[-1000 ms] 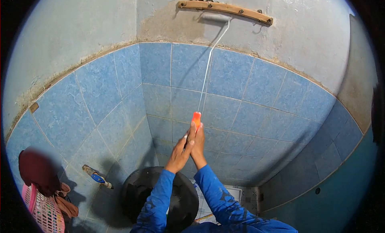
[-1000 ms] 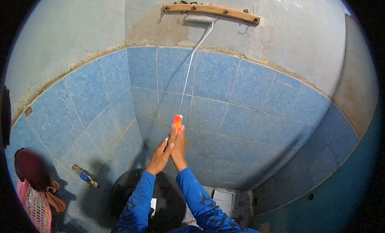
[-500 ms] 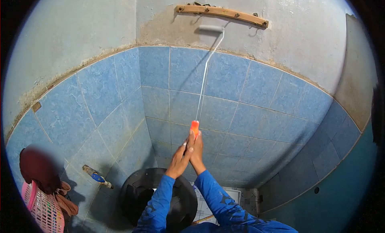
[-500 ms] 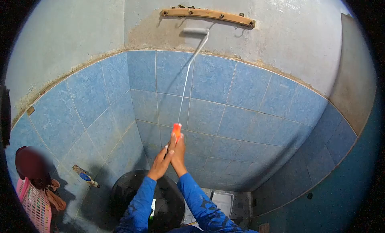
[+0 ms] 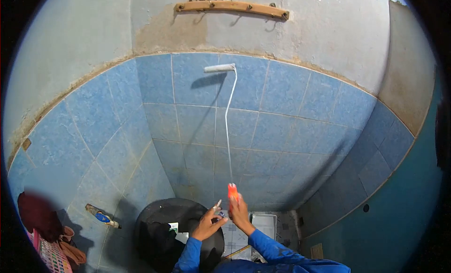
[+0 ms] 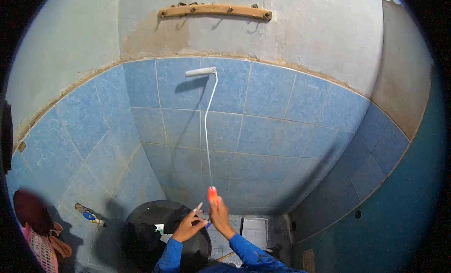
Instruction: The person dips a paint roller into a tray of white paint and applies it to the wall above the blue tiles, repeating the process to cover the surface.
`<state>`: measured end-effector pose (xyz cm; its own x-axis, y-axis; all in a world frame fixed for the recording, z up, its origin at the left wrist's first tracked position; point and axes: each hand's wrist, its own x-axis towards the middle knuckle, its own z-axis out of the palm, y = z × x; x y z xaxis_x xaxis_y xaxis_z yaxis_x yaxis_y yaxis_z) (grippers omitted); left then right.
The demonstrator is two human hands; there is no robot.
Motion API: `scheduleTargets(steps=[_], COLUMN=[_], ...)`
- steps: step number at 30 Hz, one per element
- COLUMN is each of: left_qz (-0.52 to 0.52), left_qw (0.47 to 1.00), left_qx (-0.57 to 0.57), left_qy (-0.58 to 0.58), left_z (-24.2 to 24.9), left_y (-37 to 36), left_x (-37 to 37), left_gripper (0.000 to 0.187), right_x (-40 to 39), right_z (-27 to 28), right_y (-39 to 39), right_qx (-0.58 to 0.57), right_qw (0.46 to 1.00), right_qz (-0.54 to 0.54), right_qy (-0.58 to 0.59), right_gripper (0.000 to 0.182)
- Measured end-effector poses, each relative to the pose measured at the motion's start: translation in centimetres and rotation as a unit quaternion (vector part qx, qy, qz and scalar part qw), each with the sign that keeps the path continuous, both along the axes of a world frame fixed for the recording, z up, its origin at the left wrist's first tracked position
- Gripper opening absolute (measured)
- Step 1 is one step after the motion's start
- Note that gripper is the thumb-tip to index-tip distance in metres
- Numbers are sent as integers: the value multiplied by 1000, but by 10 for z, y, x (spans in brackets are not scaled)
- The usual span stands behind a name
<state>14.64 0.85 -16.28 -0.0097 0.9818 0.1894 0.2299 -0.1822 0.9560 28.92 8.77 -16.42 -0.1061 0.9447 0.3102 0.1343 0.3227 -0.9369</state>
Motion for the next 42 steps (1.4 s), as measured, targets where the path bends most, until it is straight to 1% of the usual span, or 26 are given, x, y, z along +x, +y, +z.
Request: scheduleTargets(steps=[2, 4, 6, 7, 8, 10, 12, 14, 17, 19, 21, 23, 24, 25, 26, 27, 28, 29, 31, 32, 34, 35, 36, 38, 39, 42], left_qz=[-21, -2, 21, 44, 46, 46, 34, 39, 32, 51, 61, 73, 85, 99, 93, 96, 99, 106, 86, 71, 57, 55, 52, 53, 50, 54], left_qw=[997, 997, 996, 994, 988, 982, 958, 930, 910, 878, 859, 838, 826, 813, 812, 809, 807, 805, 792, 781, 783, 772, 761, 752, 748, 751], left_qx=[-79, -77, -35, -21, -21, -61, -103, -139, -162, -67, -87, -104, -86, -67, -77, -78, -80, -97, -101, -97, -92, -89, -86, -85, -88, -81], left_qy=[6, 8, 85, 101, 144, 174, 264, 339, 380, 470, 500, 530, 550, 569, 572, 574, 577, 576, 596, 612, 613, 627, 641, 652, 656, 653], left_z=[-14, -39, -62, -74, -76, -83, -80, -101, -130, -152, -152, -157, -161, -166, -168, -165, -161, -151, -155, -157, -156, -158, -159, -157, -158, -165], left_y=[-7, -1, 6, 9, 11, 17, 22, 26, 26, 22, 23, 26, 25, 26, 27, 26, 25, 27, 23, 23, 24, 24, 25, 28, 30, 28], left_x=[5, 11, 19, 28, 33, 47, 59, 67, 75, 77, 87, 94, 94, 96, 99, 101, 105, 114, 111, 108, 107, 106, 106, 113, 114, 111], left_gripper=[74, 71, 73, 73, 72, 70, 69, 67, 65, 65, 64, 63, 62, 60, 60, 58, 57, 54, 54, 54, 54, 54, 54, 54, 55, 57], right_x=[46, 90, 142, 166, 190, 238, 280, 316, 362, 388, 413, 427, 434, 439, 447, 453, 449, 467, 442, 439, 437, 431, 423, 419, 419, 417], right_z=[-7, -19, -63, -71, -79, -95, -107, -118, -141, -173, -221, -254, -282, -298, -335, -367, -377, -431, -416, -425, -457, -468, -478, -514, -548, -565], right_y=[-20, -40, -51, -61, -71, -94, -121, -138, -156, -158, -159, -149, -142, -131, -127, -125, -115, -114, -86, -74, -59, -51, -44, -49, -57, -62], right_qx=[-55, -81, -138, -110, -132, -89, -160, -226, -346, -364, -390, -418, -442, -452, -458, -492, -421, -512, -456, -464, -489, -495, -544, -598, -551, -432], right_qw=[998, 995, 987, 985, 982, 966, 951, 933, 880, 869, 852, 856, 831, 831, 836, 839, 864, 821, 818, 815, 804, 801, 781, 753, 764, 765], right_qz=[7, -13, -25, -55, -60, -97, -112, -121, -99, -88, -76, -80, -81, -75, -84, -85, -104, -17, -72, -69, 70, 73, 48, 24, 54, 196], right_qy=[-22, -52, -79, -123, -125, -223, -238, -251, -309, -323, -340, -294, -327, -315, -289, -218, -257, -254, -343, -341, -330, -329, -302, -274, -331, -436], right_gripper=[38, 33, 28, 28, 28, 33, 36, 39, 52, 50, 47, 40, 36, 34, 33, 33, 35, 41, 52, 52, 62, 62, 52, 42, 40, 38])
